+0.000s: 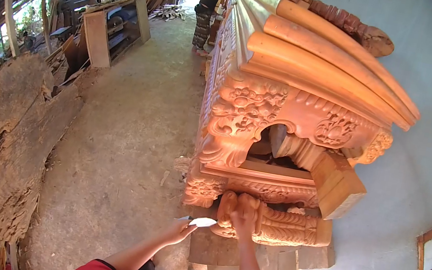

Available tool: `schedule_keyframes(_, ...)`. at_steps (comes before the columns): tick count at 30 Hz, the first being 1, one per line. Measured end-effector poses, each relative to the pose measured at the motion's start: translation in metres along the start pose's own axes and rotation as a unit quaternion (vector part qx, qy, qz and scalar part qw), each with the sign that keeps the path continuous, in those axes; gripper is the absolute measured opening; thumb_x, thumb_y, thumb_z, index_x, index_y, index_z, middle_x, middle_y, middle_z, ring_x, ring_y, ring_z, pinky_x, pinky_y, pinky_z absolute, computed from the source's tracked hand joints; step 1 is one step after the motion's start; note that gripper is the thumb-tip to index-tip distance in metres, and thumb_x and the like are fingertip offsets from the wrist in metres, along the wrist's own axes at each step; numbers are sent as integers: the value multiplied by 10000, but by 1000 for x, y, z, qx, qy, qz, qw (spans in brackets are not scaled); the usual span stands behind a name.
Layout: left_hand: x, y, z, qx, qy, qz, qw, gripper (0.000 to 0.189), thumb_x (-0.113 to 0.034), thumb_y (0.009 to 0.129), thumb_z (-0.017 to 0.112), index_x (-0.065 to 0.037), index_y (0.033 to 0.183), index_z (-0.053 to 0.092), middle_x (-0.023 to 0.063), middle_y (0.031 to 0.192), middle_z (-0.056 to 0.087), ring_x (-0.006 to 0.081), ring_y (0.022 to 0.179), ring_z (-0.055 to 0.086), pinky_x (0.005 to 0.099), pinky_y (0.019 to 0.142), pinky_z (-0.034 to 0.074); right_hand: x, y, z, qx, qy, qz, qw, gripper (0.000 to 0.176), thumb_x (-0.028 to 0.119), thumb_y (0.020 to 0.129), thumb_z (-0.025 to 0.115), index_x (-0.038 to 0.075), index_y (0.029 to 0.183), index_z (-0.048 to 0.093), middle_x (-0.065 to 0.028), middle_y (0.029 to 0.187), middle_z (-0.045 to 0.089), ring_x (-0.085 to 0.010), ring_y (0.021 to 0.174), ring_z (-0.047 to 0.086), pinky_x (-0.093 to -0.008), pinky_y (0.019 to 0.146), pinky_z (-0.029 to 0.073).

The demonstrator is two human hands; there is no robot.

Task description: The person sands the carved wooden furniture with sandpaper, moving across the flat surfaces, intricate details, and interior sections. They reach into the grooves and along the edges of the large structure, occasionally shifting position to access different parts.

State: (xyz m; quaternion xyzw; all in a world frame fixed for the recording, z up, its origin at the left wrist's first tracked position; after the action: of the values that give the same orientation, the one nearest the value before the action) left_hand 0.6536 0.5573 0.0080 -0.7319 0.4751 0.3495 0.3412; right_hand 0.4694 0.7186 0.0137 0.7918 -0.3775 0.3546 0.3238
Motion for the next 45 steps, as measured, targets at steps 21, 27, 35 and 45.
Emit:
schedule_keyframes(21, -193, 49, -180, -288, 105, 319, 897, 708, -323, 688, 721, -42, 1245, 387, 164, 1331, 333, 329, 1264, 267, 422, 1021, 252, 164, 66, -165, -350, 41, 24, 936, 276, 107, 895, 441, -58, 1105, 510, -166, 1023, 580, -165, 915, 539, -309, 774, 423)
schedule_keyframes(27, -228, 118, -225, -299, 82, 378, 872, 1019, -339, 625, 765, -28, 1364, 136, 210, 1409, 106, 376, 1299, 154, 439, 1037, 219, 232, 191, -138, -333, 154, -28, 930, 373, 85, 901, 417, -13, 1261, 413, -161, 1271, 454, -214, 1129, 468, -282, 922, 353)
schedule_keyframes(35, -205, 165, -210, -332, -16, 495, 803, 875, -184, 697, 689, 14, 1358, 150, 226, 1384, 194, 377, 1279, 217, 442, 1039, 184, 235, 200, -96, -336, -205, -321, 861, 463, 35, 713, 521, 16, 1175, 518, -183, 1244, 473, -349, 1222, 371, -443, 1026, 249)
schedule_keyframes(45, -201, 170, -204, -322, -65, 479, 814, 845, -230, 739, 659, 16, 1363, 146, 227, 1396, 191, 367, 1287, 219, 442, 1031, 195, 241, 204, -105, -272, -211, -301, 889, 503, 43, 704, 550, 0, 1201, 487, -186, 1282, 435, -381, 1245, 323, -494, 1032, 172)
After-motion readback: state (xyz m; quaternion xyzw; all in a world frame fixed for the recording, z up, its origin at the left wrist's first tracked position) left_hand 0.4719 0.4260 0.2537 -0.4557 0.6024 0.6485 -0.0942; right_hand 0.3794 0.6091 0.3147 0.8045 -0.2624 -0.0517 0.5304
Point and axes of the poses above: each hand's wrist, its own y-axis towards the middle knuckle, its own z-axis out of the palm, x = y × z, the point moved 4 cm from there along y, towards the middle knuckle
